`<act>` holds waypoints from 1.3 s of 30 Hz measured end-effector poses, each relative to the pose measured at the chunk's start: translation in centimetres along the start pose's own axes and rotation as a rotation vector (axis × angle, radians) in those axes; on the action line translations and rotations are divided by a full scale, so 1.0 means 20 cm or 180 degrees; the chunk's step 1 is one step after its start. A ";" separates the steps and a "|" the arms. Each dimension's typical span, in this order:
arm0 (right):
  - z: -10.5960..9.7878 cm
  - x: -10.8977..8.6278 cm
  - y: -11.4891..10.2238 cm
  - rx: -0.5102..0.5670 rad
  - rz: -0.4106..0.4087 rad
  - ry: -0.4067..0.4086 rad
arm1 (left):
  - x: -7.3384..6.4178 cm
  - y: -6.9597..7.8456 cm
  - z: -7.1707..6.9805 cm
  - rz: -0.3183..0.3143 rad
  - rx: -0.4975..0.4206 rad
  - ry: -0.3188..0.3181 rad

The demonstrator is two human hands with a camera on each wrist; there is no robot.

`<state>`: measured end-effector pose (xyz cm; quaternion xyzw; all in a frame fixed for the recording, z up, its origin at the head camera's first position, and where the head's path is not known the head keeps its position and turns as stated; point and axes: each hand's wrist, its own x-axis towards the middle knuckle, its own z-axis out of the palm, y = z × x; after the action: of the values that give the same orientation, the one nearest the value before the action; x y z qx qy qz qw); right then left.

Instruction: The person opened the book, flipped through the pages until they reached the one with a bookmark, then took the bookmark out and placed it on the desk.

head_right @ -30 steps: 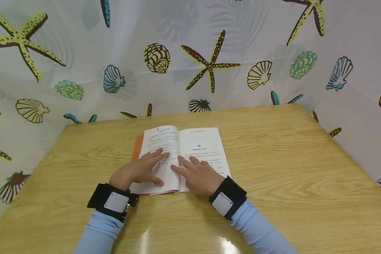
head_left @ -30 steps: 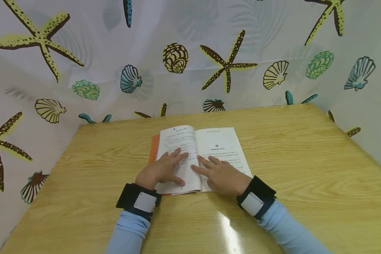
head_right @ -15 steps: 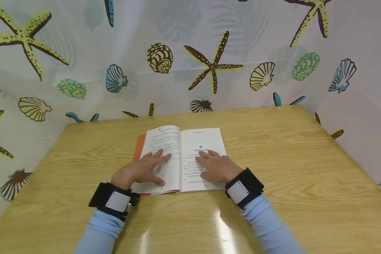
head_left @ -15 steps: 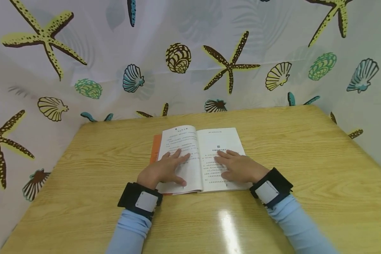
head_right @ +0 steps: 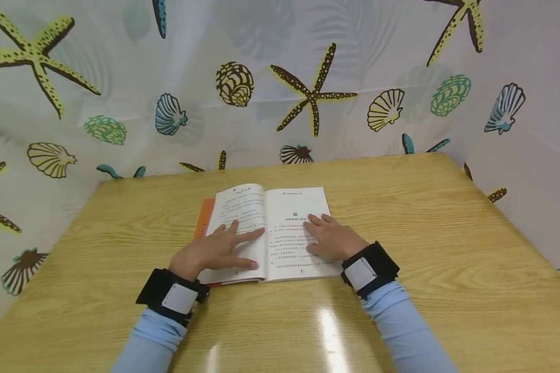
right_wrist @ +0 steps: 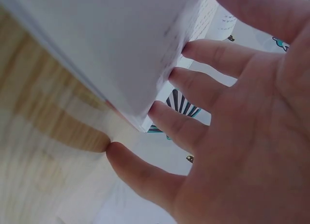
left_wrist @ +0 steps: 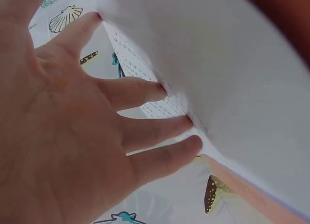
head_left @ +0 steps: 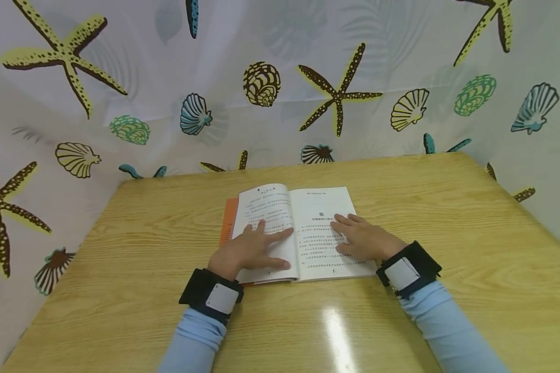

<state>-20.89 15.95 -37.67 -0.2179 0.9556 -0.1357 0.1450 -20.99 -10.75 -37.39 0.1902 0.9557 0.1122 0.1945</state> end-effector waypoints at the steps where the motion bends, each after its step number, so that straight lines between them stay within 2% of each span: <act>1: 0.00 0.00 0.00 0.0011 0.0000 -0.0004 | 0.00 0.00 0.00 -0.0003 -0.0007 0.0009; 5: -0.01 0.00 0.00 0.0026 -0.0012 -0.0023 | -0.01 0.01 0.00 0.0031 0.0031 0.0059; 8: -0.01 0.00 0.00 0.0013 -0.0022 -0.0028 | -0.01 0.00 0.00 0.0164 0.0109 0.0067; 11: 0.00 0.00 0.00 0.0013 -0.0017 -0.0031 | -0.01 -0.01 0.00 0.0247 -0.0015 -0.0007; 15: 0.00 0.01 0.01 0.0015 -0.0003 -0.0028 | 0.00 -0.01 0.00 0.0230 -0.0252 -0.0149; 18: 0.00 0.01 0.02 0.0046 0.0031 0.0000 | 0.01 0.00 0.01 0.0230 -0.0200 -0.0178; 23: -0.01 0.00 0.03 0.0091 0.0227 0.0028 | 0.01 -0.02 0.01 0.0196 -0.0134 -0.0179; 32: -0.02 0.01 0.07 0.0038 0.0770 0.0090 | -0.01 -0.06 -0.03 0.0312 -0.0245 -0.0176; 39: -0.03 0.00 0.06 0.0038 0.0692 0.0142 | -0.01 -0.06 -0.03 0.0315 -0.0279 -0.0179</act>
<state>-21.59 17.20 -37.45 -0.1090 0.9757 -0.1297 0.1389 -21.37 -12.07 -37.20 0.2315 0.9335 0.1580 0.2236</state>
